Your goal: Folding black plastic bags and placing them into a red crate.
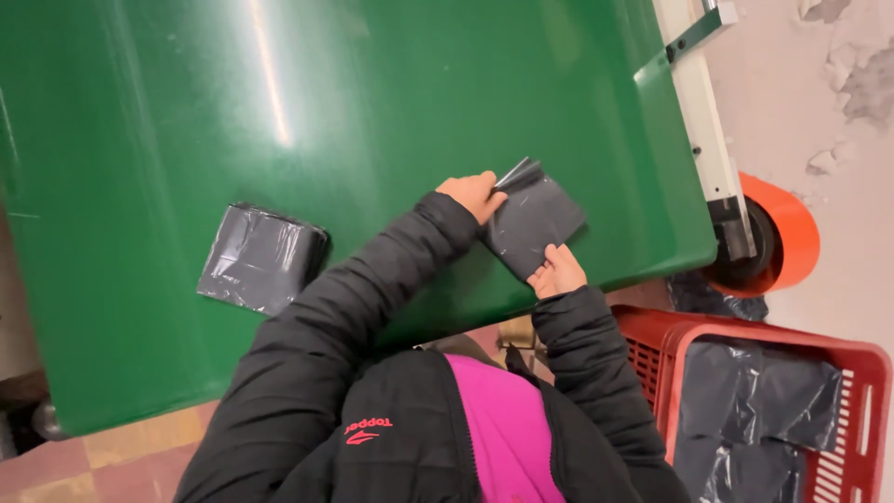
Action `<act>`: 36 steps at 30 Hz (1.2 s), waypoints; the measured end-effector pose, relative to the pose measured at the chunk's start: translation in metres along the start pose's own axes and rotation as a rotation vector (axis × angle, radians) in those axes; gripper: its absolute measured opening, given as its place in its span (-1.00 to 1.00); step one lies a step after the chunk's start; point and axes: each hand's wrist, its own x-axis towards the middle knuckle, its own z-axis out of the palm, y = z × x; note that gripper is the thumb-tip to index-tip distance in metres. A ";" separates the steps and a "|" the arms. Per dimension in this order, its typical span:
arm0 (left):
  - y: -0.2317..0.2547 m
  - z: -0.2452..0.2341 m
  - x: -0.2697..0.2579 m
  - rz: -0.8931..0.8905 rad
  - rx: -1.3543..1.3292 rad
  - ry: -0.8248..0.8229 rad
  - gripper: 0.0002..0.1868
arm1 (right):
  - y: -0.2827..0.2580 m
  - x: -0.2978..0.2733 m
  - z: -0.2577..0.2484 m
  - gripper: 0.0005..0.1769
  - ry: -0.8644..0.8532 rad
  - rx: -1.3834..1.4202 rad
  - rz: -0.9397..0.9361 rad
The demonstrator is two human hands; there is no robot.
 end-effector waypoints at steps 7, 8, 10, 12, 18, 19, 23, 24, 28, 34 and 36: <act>0.049 0.004 0.003 -0.120 0.187 0.361 -0.70 | 0.028 0.026 -0.062 -0.87 -0.193 0.048 -0.093; 0.053 -0.001 -0.005 -0.035 0.095 0.338 -0.72 | 0.032 0.024 -0.063 -0.75 -0.007 -0.079 -0.244; 0.041 -0.027 -0.027 0.004 0.030 0.367 -0.74 | 0.025 0.015 -0.006 -0.63 0.112 -0.234 -0.376; 0.030 -0.050 -0.078 0.282 -0.133 0.409 -0.74 | 0.025 -0.041 0.082 -0.45 -0.007 -0.284 -0.637; -0.037 -0.206 -0.240 -0.172 -0.075 0.657 -0.72 | 0.129 -0.026 0.205 -0.41 -0.299 -0.809 -0.663; -0.061 -0.212 -0.254 -0.177 -0.072 0.661 -0.72 | 0.148 -0.028 0.226 -0.41 -0.306 -0.810 -0.661; -0.148 -0.208 -0.296 -0.419 0.028 0.567 -0.62 | 0.205 -0.035 0.289 -0.37 -0.389 -0.889 -0.658; -0.169 -0.202 -0.302 -0.425 0.061 0.559 -0.58 | 0.214 -0.035 0.301 -0.34 -0.438 -0.811 -0.574; -0.198 -0.173 -0.295 -0.445 0.089 0.499 -0.55 | 0.229 -0.038 0.302 -0.32 -0.353 -0.893 -0.625; -0.179 -0.181 -0.284 -0.322 0.380 0.547 -0.41 | 0.231 -0.043 0.304 -0.35 -0.041 -1.231 -0.669; -0.172 -0.182 -0.276 -0.338 0.401 0.515 -0.36 | 0.226 -0.048 0.308 -0.07 -0.107 -1.111 -0.687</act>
